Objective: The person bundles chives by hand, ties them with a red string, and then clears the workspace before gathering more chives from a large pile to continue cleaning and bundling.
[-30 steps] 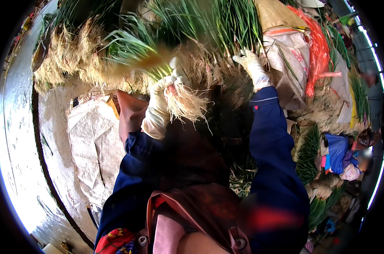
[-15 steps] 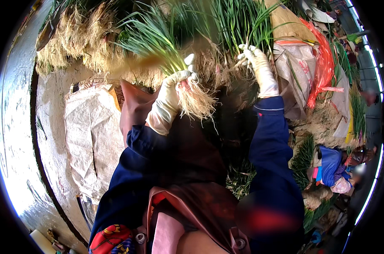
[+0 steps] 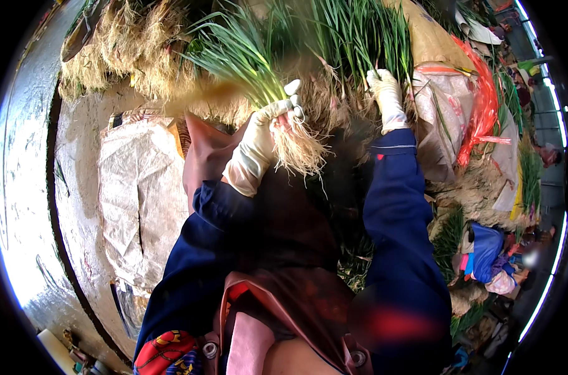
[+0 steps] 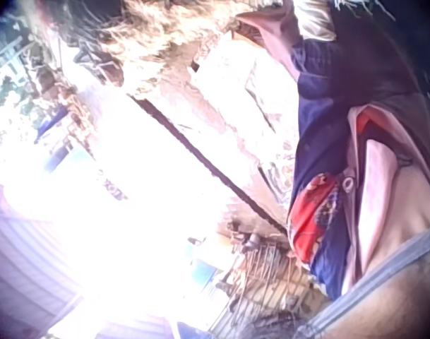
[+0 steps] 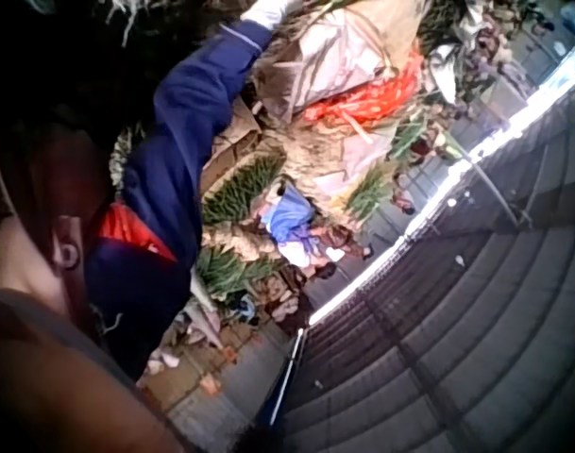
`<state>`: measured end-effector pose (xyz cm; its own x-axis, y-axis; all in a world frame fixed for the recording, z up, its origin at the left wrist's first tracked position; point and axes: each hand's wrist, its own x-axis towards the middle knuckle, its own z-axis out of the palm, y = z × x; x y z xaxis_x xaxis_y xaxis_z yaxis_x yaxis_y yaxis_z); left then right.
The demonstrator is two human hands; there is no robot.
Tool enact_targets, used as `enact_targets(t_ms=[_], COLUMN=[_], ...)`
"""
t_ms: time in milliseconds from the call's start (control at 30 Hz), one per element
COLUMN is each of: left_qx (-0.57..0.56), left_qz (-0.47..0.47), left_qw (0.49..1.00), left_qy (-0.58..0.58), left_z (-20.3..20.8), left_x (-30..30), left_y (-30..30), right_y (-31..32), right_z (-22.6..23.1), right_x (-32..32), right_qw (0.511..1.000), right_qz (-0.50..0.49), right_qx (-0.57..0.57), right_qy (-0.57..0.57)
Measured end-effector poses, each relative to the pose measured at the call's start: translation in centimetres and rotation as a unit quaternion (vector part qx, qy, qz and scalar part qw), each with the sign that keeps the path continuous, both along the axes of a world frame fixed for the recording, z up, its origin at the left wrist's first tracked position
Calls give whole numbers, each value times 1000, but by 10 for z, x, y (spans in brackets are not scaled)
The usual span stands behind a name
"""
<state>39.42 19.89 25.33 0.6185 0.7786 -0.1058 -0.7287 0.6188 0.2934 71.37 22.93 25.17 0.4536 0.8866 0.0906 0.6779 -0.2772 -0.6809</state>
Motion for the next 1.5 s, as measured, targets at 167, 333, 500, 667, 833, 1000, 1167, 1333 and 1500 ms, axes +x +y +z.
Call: enact_targets(t_ms=[167,333,500,667,833,1000,1167,1333,1500], left_qx=[-5,-9,-6,6,28,-11,8,34,10], left_qz=[-7,-11,-23,-38,-2,-40,-28,-29,-29], left_qw=[995,993,991,993,999,996,997,998,997], left_qy=[-102,-119,-130,-114,-23,-84,-66,-53,-65], left_z=[1,-1,5,5,0,8,2,1,5], left_x=[-3,-4,3,4,11,-3,-10,16,20], left_y=[1,0,-4,-2,0,-5,-3,-3,-6], right_y=[-32,-112,-224,-184,-88,-56,-68,-19,1], right_z=[71,95,41,6,-6,-7,54,-17,-40], right_x=[19,19,-1,-27,-53,-33,26,136,165], right_qw=[948,873,850,955,997,989,909,987,972], right_qz=[-77,-38,98,54,21,34,140,-43,-25], right_qx=[63,129,-359,-68,55,-140,62,77,35], right_qy=[301,468,373,283,-51,-42,388,132,230])
